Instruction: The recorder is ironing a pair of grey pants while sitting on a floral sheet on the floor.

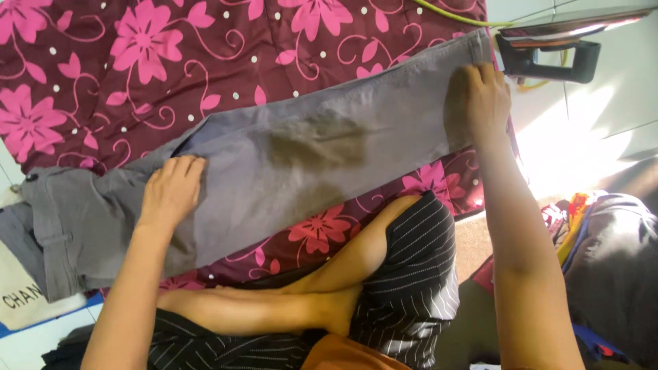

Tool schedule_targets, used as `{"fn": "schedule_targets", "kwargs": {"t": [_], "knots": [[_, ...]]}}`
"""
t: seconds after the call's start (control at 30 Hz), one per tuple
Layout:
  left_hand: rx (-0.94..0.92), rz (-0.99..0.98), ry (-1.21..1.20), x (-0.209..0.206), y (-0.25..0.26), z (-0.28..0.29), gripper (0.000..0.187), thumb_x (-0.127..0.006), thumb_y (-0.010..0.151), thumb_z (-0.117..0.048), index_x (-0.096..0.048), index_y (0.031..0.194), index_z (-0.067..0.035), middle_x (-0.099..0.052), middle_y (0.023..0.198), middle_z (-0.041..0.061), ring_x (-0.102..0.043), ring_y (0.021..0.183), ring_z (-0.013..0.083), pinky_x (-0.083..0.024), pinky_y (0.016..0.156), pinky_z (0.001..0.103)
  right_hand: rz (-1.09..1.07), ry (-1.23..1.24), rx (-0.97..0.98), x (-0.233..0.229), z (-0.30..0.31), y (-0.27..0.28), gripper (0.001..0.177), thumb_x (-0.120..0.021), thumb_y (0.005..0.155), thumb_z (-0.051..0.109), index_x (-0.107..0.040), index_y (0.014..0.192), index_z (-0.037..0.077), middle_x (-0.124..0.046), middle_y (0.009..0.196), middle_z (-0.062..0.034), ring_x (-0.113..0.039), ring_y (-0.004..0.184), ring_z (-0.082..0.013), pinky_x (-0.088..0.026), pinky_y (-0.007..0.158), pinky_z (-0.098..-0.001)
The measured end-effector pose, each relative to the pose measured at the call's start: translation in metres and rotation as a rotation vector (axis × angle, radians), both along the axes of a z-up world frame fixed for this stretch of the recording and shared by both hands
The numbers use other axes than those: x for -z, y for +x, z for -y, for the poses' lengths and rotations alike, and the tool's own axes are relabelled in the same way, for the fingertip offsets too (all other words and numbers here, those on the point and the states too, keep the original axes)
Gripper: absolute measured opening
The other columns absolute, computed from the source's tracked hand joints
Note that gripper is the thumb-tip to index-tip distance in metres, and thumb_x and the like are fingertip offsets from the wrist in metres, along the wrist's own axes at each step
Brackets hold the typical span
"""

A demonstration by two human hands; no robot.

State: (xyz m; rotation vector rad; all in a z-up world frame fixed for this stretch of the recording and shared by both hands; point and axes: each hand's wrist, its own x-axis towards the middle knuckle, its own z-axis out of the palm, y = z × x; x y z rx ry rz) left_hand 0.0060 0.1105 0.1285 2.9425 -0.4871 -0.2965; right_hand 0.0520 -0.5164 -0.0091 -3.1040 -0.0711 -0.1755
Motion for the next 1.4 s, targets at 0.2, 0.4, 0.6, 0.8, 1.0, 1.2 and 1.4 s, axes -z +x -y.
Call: {"fn": "schedule_targets", "kwargs": {"t": [0.2,0.4,0.6,0.8,1.0,1.2,1.4], "knots": [[0.269,-0.064,0.403,0.012,0.039,-0.020,0.039,-0.064,0.093,-0.035,-0.063,0.123,-0.010,-0.067,0.119,0.006,-0.064,0.105,0.0253,-0.055,0.086,0.041,0.085,0.192,-0.101,0.019,-0.004,0.053,0.039,-0.059,0.097,0.006,-0.060,0.136,0.008,-0.066,0.134,-0.0098,-0.071,0.093,-0.0326,-0.056,0.074,-0.0417],[0.341,-0.141,0.726,-0.003,0.068,-0.051,0.033,-0.050,0.105,-0.045,-0.070,0.110,-0.019,-0.073,0.110,-0.001,-0.060,0.131,0.0148,-0.040,0.113,0.045,-0.165,-0.124,-0.101,0.060,0.028,0.067,0.013,-0.059,0.107,0.008,-0.061,0.119,0.008,-0.064,0.122,-0.0128,-0.072,0.089,-0.0320,-0.058,0.070,-0.0408],[0.292,-0.129,0.629,-0.026,0.075,-0.076,0.037,-0.056,0.095,-0.042,-0.077,0.115,-0.021,-0.072,0.115,-0.001,-0.059,0.128,0.0145,-0.032,0.128,0.047,0.028,-0.352,-0.088,0.068,0.035,0.082,0.017,-0.057,0.096,0.009,-0.063,0.111,0.005,-0.066,0.119,-0.0125,-0.072,0.070,-0.0276,-0.058,0.056,-0.0344],[0.303,-0.161,0.507,-0.017,0.076,-0.123,0.039,-0.067,0.073,-0.039,-0.079,0.105,-0.021,-0.072,0.121,0.002,-0.056,0.139,0.0174,-0.028,0.127,0.048,-0.039,-0.380,0.027,0.067,0.042,0.088,0.008,-0.055,0.100,0.010,-0.062,0.102,0.008,-0.063,0.108,-0.0105,-0.072,0.068,-0.0293,-0.056,0.052,-0.0369],[-0.031,-0.172,0.286,0.024,0.086,-0.198,0.011,-0.074,0.084,-0.028,-0.075,0.085,-0.017,-0.074,0.110,0.002,-0.060,0.119,0.0257,-0.038,0.120,0.049,0.001,-0.490,0.028,0.089,0.041,0.101,0.008,-0.055,0.100,0.012,-0.062,0.098,0.010,-0.062,0.100,-0.0077,-0.072,0.066,-0.0252,-0.055,0.050,-0.0340],[-0.202,-0.276,0.085,0.039,0.100,-0.156,0.025,-0.075,0.083,-0.023,-0.074,0.106,-0.011,-0.068,0.108,0.015,-0.061,0.114,0.0380,-0.050,0.100,0.046,-0.023,-0.506,0.044,0.094,0.043,0.104,0.015,-0.054,0.106,0.015,-0.062,0.095,0.010,-0.063,0.101,-0.0094,-0.071,0.060,-0.0233,-0.054,0.046,-0.0345],[-0.130,-0.253,0.194,0.041,0.105,-0.170,0.020,-0.076,0.087,-0.030,-0.075,0.099,-0.013,-0.068,0.110,0.013,-0.062,0.110,0.0354,-0.050,0.103,0.046,0.011,-0.374,-0.108,0.072,0.040,0.081,0.010,-0.053,0.102,0.013,-0.061,0.103,0.007,-0.063,0.106,-0.0083,-0.072,0.077,-0.0229,-0.056,0.056,-0.0344]]}}
